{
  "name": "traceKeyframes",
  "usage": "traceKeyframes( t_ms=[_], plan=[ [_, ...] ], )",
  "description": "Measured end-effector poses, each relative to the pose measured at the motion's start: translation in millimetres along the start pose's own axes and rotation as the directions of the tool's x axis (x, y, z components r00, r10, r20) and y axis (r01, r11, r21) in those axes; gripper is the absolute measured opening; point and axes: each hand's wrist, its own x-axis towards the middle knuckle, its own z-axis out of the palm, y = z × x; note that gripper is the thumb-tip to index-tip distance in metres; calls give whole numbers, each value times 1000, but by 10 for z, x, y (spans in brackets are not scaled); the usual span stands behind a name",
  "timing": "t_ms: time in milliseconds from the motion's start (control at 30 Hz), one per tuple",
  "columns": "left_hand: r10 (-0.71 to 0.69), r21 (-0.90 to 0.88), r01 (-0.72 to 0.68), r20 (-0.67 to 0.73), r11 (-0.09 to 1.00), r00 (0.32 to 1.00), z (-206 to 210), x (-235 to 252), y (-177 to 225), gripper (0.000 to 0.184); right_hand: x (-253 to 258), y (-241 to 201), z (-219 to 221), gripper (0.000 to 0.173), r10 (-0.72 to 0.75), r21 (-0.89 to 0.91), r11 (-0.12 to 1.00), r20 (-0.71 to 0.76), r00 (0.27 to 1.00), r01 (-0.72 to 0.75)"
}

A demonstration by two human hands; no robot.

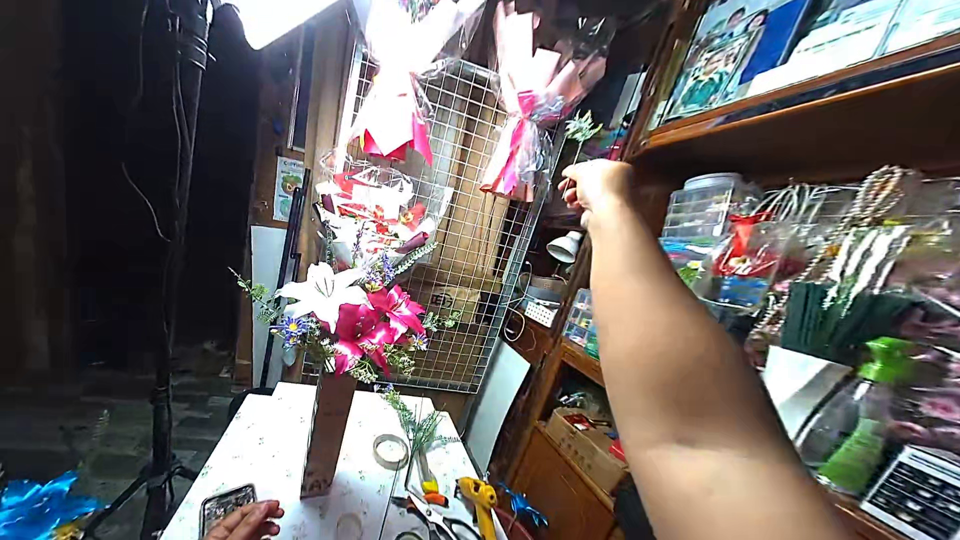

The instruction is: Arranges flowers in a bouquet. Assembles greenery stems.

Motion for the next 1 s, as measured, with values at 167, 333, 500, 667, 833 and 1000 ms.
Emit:
traceKeyframes(
  t_ms=[167, 333, 500, 667, 833, 1000],
  plan=[
    [-27, 82, 34, -83, 996, 996, 73, -88, 125, 26, -814, 19, -20, 17, -274, 218, 941, 54, 960, 257],
    [-52, 66, 56, -66, 996, 996, 36, -79, 151, 26, -2488, 489, 271, 23, -477, 459, 834, 325, 816, 305],
    [-64, 56, 66, -43, 996, 997, 6, -71, 145, 27, -3560, 1053, 1080, 21, -455, 556, 817, 463, 761, 150],
    [-73, 68, 74, -28, 995, 997, 15, -76, 160, 26, -3779, 1218, 1708, 21, -384, 498, 860, 481, 788, 115],
    [-82, 57, 84, -25, 995, 996, 3, -91, 201, 26, -3754, 1231, 1935, 25, -303, 458, 888, 539, 786, 28],
    [-84, 41, 85, -24, 996, 996, -1, -89, 232, 25, -3653, 1219, 2040, 25, -284, 421, 907, 571, 770, 23]
  ],
)
